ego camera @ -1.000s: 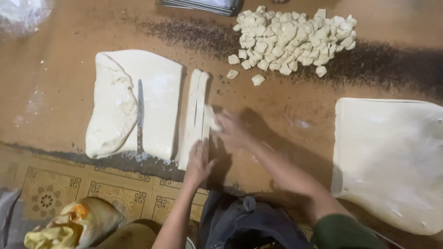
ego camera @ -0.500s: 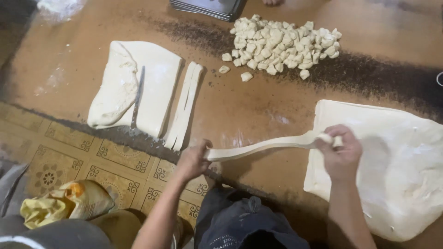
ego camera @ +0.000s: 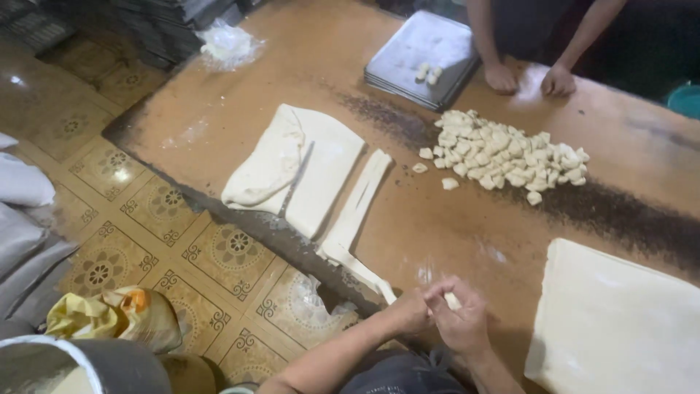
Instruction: Cutting dough into strips and portioning it into small pieces by hand on a bakery table.
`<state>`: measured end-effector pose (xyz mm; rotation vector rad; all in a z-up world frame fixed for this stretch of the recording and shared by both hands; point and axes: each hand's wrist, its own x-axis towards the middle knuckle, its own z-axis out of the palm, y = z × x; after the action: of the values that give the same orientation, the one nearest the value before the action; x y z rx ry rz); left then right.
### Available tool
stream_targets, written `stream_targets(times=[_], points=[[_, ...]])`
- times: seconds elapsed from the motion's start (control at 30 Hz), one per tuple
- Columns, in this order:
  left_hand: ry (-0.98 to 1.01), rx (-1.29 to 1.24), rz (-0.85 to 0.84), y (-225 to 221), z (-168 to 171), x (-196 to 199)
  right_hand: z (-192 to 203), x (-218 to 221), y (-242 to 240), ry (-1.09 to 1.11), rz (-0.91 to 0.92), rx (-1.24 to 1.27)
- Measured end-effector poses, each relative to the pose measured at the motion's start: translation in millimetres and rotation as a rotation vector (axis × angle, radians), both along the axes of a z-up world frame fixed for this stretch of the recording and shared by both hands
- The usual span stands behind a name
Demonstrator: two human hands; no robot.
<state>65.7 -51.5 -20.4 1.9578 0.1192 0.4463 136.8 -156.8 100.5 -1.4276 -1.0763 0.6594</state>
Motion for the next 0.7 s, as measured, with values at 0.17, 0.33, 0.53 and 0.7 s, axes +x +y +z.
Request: stream_targets(times=[0.17,0.33,0.53,0.7], points=[[-0.136,-0.142,0.074,30.0,-5.3,-16.1,27.2,8.7,70.7,-0.128,0.142,0.227],[-0.102,-0.081,0.429,72.6,65.3,-22.7,21.0,48.2,90.7,-0.856,-0.01,0.142],[-0.102,0.422,0.412,67.0,38.9,-19.9,-15.5,57.7,71.1,-0.876,0.004,0.19],[-0.015,0.082,0.372,52.5,-3.7,-5.1,-59.9,47.2,59.9,-0.415,-0.096,0.122]])
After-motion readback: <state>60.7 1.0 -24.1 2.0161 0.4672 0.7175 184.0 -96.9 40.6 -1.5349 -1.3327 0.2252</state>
